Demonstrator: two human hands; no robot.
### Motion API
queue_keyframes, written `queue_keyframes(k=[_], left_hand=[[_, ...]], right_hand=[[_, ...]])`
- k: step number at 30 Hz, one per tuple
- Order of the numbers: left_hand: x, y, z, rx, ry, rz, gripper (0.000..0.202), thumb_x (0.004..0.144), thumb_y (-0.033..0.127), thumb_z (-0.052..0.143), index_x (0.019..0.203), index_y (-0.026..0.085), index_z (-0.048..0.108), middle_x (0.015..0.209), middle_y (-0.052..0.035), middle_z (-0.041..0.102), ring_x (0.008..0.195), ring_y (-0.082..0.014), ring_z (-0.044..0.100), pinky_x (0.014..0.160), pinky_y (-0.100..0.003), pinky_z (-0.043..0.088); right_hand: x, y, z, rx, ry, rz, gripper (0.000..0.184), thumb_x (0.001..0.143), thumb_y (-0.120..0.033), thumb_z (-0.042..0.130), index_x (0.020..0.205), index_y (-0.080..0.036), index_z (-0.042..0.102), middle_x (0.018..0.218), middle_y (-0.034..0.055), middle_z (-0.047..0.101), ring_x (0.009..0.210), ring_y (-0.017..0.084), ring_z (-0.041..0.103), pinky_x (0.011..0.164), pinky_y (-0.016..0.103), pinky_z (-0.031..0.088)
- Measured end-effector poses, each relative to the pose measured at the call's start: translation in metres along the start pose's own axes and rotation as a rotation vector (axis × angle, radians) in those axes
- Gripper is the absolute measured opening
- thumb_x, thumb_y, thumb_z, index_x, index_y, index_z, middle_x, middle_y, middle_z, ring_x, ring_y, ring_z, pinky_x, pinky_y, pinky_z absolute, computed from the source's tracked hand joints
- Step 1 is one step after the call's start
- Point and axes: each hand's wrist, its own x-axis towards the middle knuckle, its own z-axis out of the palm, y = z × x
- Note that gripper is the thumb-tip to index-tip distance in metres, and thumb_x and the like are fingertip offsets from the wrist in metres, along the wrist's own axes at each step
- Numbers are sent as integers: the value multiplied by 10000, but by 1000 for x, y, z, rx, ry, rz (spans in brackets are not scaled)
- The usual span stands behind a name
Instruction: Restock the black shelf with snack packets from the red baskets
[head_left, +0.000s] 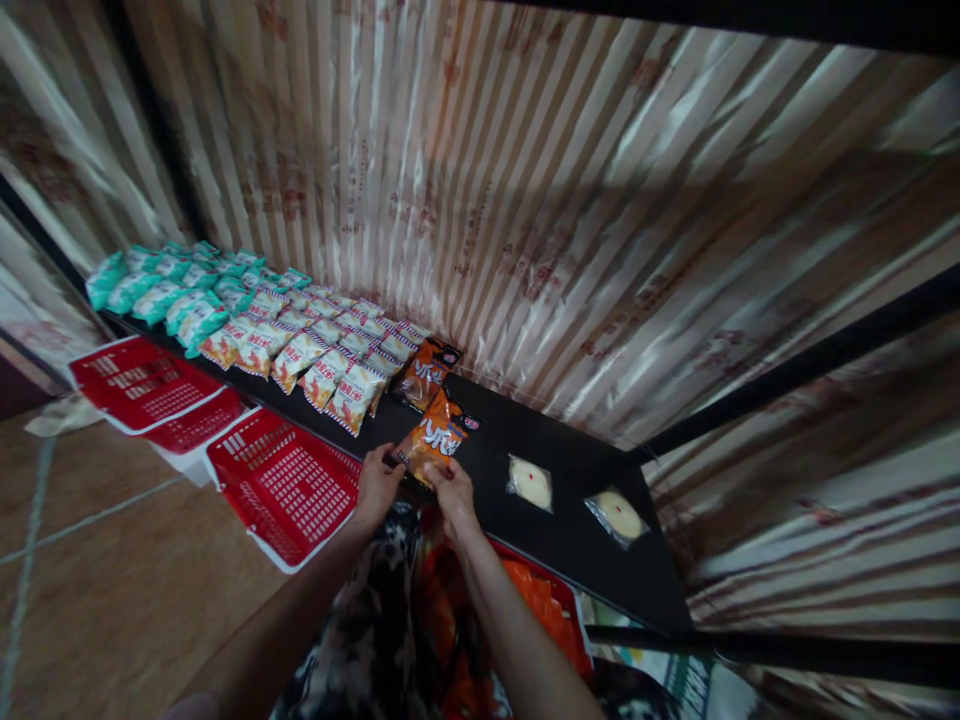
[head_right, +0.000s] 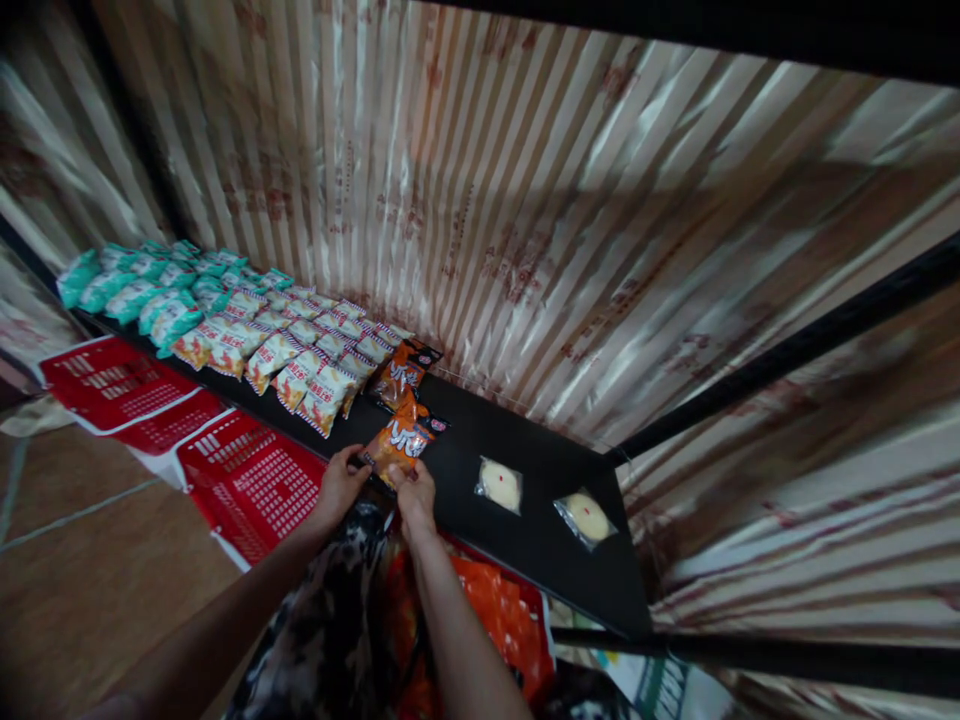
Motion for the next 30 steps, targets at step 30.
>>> queue_keyframes(k=[30], left_hand=[[22, -8, 32, 455, 8, 494, 538, 749, 45, 389, 1274, 136, 463, 1424, -111, 345, 1259, -243, 381, 1033, -421, 359]], right_hand=[[87, 12, 45, -49, 3, -101, 293, 546, -294, 668, 812, -194, 593, 768, -3, 685, 738, 155, 642, 735, 273, 497]])
